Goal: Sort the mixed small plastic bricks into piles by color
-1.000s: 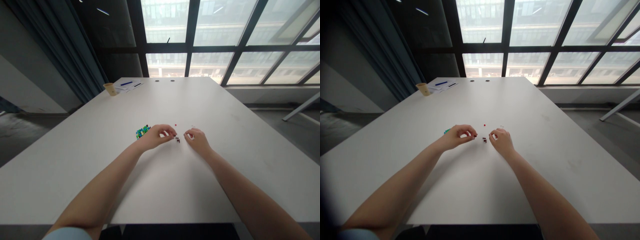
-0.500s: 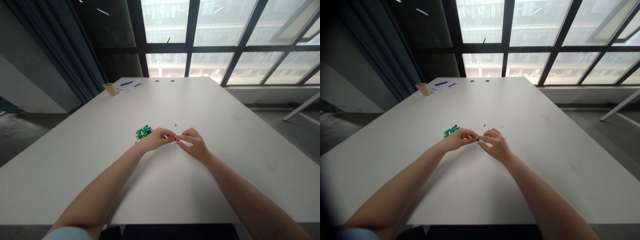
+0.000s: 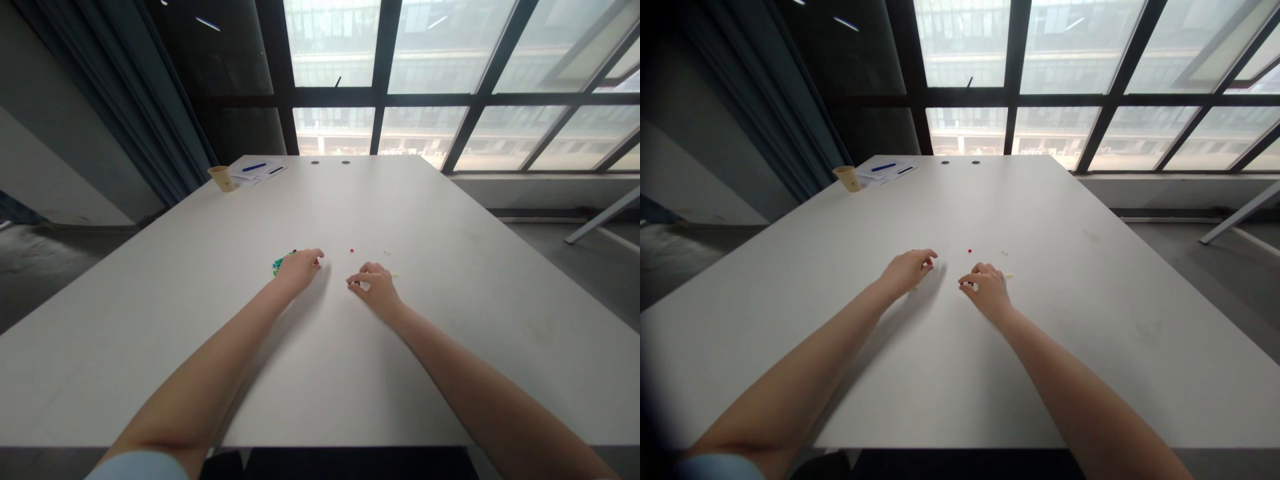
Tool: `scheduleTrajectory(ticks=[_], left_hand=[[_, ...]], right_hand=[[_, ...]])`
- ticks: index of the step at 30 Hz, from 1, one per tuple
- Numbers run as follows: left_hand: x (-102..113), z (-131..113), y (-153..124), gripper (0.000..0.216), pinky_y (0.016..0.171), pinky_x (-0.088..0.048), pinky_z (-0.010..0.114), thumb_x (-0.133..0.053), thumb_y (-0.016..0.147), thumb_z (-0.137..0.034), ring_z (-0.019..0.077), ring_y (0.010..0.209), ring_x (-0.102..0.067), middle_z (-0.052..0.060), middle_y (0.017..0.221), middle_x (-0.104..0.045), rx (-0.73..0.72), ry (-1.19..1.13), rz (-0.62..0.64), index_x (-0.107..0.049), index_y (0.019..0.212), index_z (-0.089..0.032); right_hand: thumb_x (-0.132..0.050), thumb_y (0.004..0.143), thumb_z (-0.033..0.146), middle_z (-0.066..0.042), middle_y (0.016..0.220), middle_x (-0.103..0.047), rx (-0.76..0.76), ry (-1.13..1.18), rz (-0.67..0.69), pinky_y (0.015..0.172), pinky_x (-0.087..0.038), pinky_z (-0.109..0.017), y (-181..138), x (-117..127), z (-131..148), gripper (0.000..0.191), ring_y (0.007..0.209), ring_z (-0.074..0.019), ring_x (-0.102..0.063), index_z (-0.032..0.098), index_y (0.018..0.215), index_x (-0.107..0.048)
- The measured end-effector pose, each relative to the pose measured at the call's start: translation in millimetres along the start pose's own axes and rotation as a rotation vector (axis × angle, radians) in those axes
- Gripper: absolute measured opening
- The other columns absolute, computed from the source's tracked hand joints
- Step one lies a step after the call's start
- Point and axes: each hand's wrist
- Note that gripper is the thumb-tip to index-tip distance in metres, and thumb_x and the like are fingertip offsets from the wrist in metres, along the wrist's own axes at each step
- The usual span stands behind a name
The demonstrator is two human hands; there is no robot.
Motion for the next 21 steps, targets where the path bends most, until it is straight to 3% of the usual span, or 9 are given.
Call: scheduleTrajectory(ticks=[7, 13, 18, 21], left_hand=[[-3.9, -1.1, 1.3, 0.03, 0.074, -0.043, 0.03, -0.047, 0.078, -0.022, 0.0207, 0.086, -0.06, 0.004, 0.097, -0.067, -0.015, -0.011, 0.017, -0.06, 0.105, -0.023], [10.0, 8.1, -1.2, 0.026, 0.069, -0.041, 0.028, -0.044, 0.078, -0.02, 0.0201, 0.083, -0.06, 0.006, 0.096, -0.067, 0.031, 0.057, 0.061, -0.064, 0.096, -0.021], [13.3, 27.0, -2.7, 0.016, 0.062, -0.04, 0.023, -0.059, 0.065, -0.016, 0.0172, 0.075, -0.059, 0.004, 0.086, -0.067, -0.028, 0.04, 0.348, -0.066, 0.079, -0.019], [7.8, 29.5, -2.5, 0.017, 0.058, -0.04, 0.024, -0.064, 0.059, -0.017, 0.0179, 0.072, -0.059, 0.004, 0.082, -0.067, 0.028, 0.094, 0.409, -0.065, 0.077, -0.019]], right_hand=[[-0.058, 0.076, 0.026, -0.002, 0.079, -0.058, -0.15, -0.06, 0.048, 0.076, -0.03, -0.033, 2.1, -2.9, 6.6, 0.014, 0.083, -0.0172, -0.05, 0.029, 0.082, -0.071], [-0.054, 0.076, 0.024, -0.003, 0.082, -0.06, -0.156, -0.031, -0.052, 0.078, -0.031, -0.034, -1.3, 1.9, 8.0, 0.019, 0.087, -0.0183, -0.051, 0.028, 0.087, -0.069], [-0.051, 0.075, 0.023, -0.002, 0.078, -0.06, -0.167, -0.008, -0.128, 0.08, -0.033, -0.034, -3.2, 10.5, 3.5, 0.021, 0.083, -0.0181, -0.052, 0.026, 0.085, -0.069], [-0.05, 0.075, 0.022, -0.002, 0.076, -0.06, -0.169, -0.005, -0.144, 0.08, -0.035, -0.033, -2.6, 12.6, -0.5, 0.021, 0.081, -0.0179, -0.052, 0.025, 0.083, -0.069]])
Point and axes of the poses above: each hand's wrist, its own y-axis towards the middle knuckle, its own x-axis out of the back of the hand, z = x × y
